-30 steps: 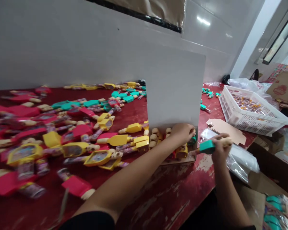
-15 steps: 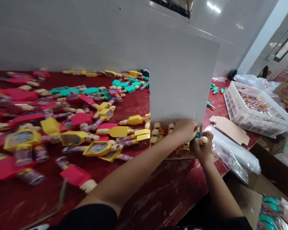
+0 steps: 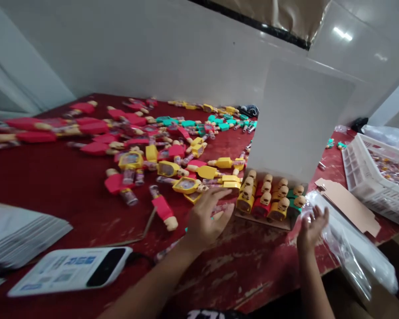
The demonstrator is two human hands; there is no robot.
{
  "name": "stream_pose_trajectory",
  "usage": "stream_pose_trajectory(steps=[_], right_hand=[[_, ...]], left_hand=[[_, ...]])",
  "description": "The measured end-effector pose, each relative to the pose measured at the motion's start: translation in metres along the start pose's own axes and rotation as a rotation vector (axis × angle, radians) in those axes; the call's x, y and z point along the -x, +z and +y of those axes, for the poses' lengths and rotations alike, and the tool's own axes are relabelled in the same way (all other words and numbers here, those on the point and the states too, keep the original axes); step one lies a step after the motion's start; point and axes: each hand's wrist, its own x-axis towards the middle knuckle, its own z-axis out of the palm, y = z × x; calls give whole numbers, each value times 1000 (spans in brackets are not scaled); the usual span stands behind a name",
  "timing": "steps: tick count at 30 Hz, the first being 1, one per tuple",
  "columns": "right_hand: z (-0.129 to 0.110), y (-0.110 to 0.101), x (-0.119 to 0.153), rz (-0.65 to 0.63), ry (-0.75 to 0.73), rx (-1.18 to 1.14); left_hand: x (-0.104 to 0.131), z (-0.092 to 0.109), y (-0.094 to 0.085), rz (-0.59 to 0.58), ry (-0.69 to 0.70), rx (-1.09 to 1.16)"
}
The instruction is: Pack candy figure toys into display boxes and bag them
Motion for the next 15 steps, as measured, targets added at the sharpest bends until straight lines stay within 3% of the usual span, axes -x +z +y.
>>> stream_pose_trajectory(steps=[1,3,5,7,10,13,15], right_hand=[[-2,-2,13,87,-4,-41],[-7,-3,36,123,2,-95],[-16,0,52,50,-25,-90],[-28,5,59,-6,-135,-49],[-51,9,64,-163,-280,-63],[-76,8,69,-597,-217,-179],[-89,2,69,-810,-155,-248]], left_hand=[[20,-18,-3,-172,-143,-192],[53,-46,-6,-583,-369,-464],[73,-58,-11,-795,-476,-494],[76,-54,-19,-773,-551,-261],[59,-25,-26,-698,-687,360],[40,15,-19,-910,-694,872],[34,37,-8,-1085,-551,961]])
